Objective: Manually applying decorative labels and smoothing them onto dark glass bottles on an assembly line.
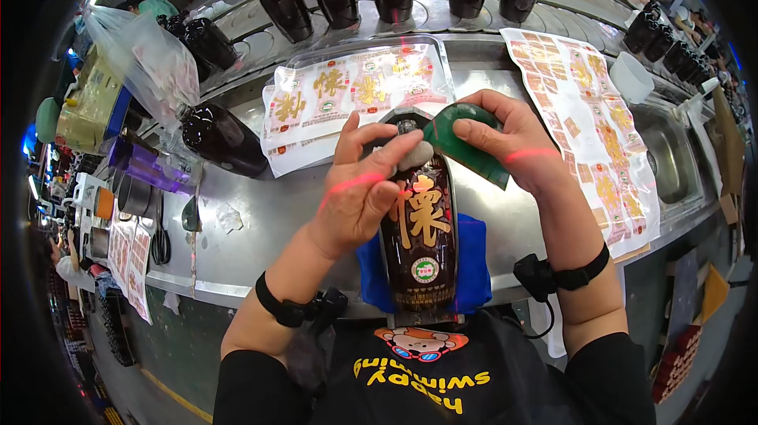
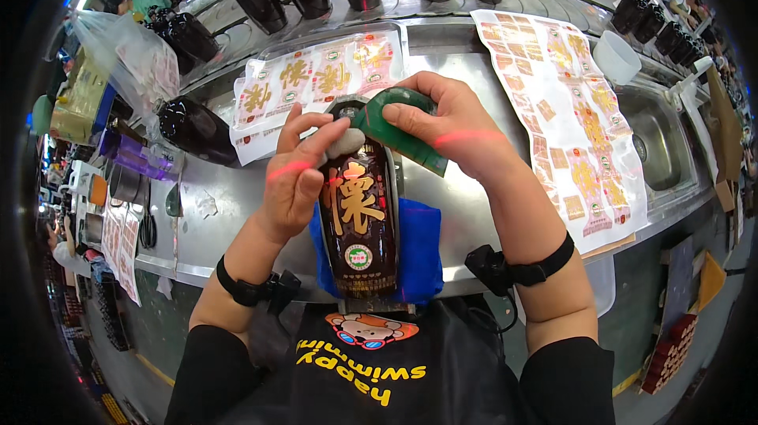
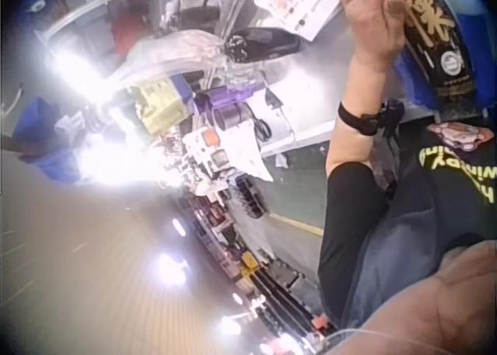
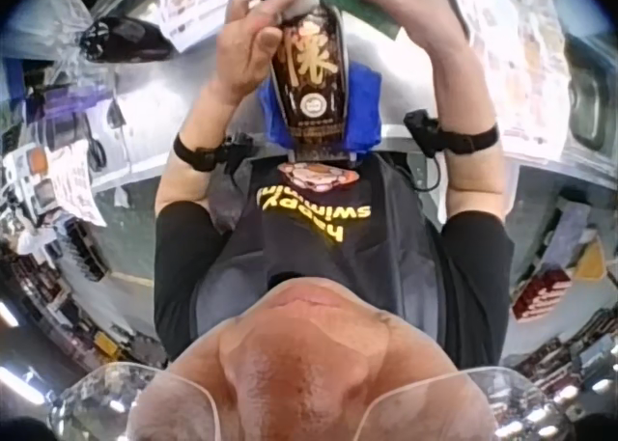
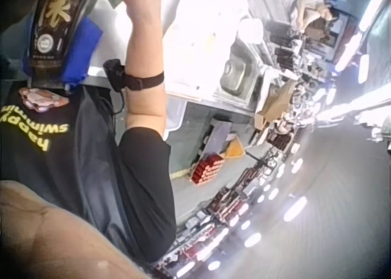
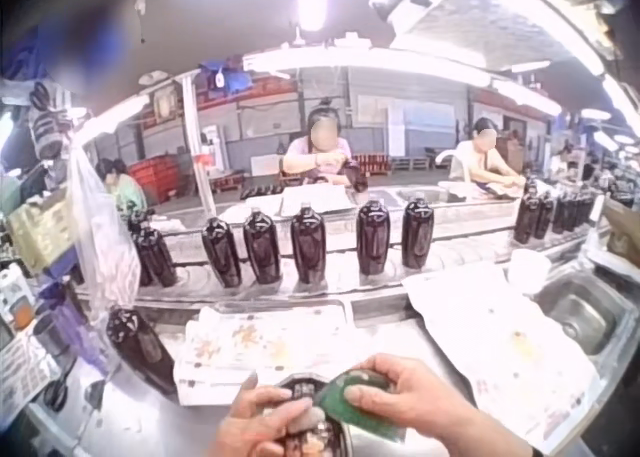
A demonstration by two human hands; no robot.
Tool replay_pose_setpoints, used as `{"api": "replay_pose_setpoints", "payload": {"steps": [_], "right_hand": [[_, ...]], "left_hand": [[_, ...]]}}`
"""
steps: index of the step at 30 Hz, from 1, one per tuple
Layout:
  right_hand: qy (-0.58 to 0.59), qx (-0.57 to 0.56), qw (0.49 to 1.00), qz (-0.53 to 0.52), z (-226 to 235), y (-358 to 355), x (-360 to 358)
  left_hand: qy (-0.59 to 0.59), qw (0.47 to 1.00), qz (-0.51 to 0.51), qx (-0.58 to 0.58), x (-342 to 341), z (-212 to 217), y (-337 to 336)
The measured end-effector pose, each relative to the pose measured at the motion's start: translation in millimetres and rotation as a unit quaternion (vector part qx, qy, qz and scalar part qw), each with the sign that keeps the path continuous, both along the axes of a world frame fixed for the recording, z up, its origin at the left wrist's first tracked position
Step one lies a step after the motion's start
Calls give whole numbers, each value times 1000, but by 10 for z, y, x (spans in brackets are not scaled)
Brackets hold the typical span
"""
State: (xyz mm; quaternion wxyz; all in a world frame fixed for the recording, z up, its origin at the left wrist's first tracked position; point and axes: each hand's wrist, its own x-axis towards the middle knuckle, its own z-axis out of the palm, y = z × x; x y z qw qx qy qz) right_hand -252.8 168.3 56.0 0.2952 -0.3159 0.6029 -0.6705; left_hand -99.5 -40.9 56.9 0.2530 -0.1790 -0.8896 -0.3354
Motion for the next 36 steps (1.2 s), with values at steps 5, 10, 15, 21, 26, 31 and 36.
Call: {"api": "replay_pose_setpoints", "payload": {"steps": [5,10,15,21,26,31,36], "right_hand": [[496,-66,850,-163,177,-185,431],[497,-45,852,158,586,-16,939],[645,85,736,-187,599,-96,751],[278,8,952,123,184,552,1162],[-13,-11,998,-56,-203,528,1402],[223,17,966,-130,-193,571,1389],[578,-28,815,-35,-215,671,1530]], "left_hand": [[6,988,78,132,23,-191,19],[-62,984,94,140,366,-401,35],[-76,965,92,233,557,-496,178],[-97,933,104,332,927,-530,459],[-131,953,40,269,933,-556,626],[-150,926,3,347,924,-536,670],[-123,917,-12,380,921,-575,703]]}}
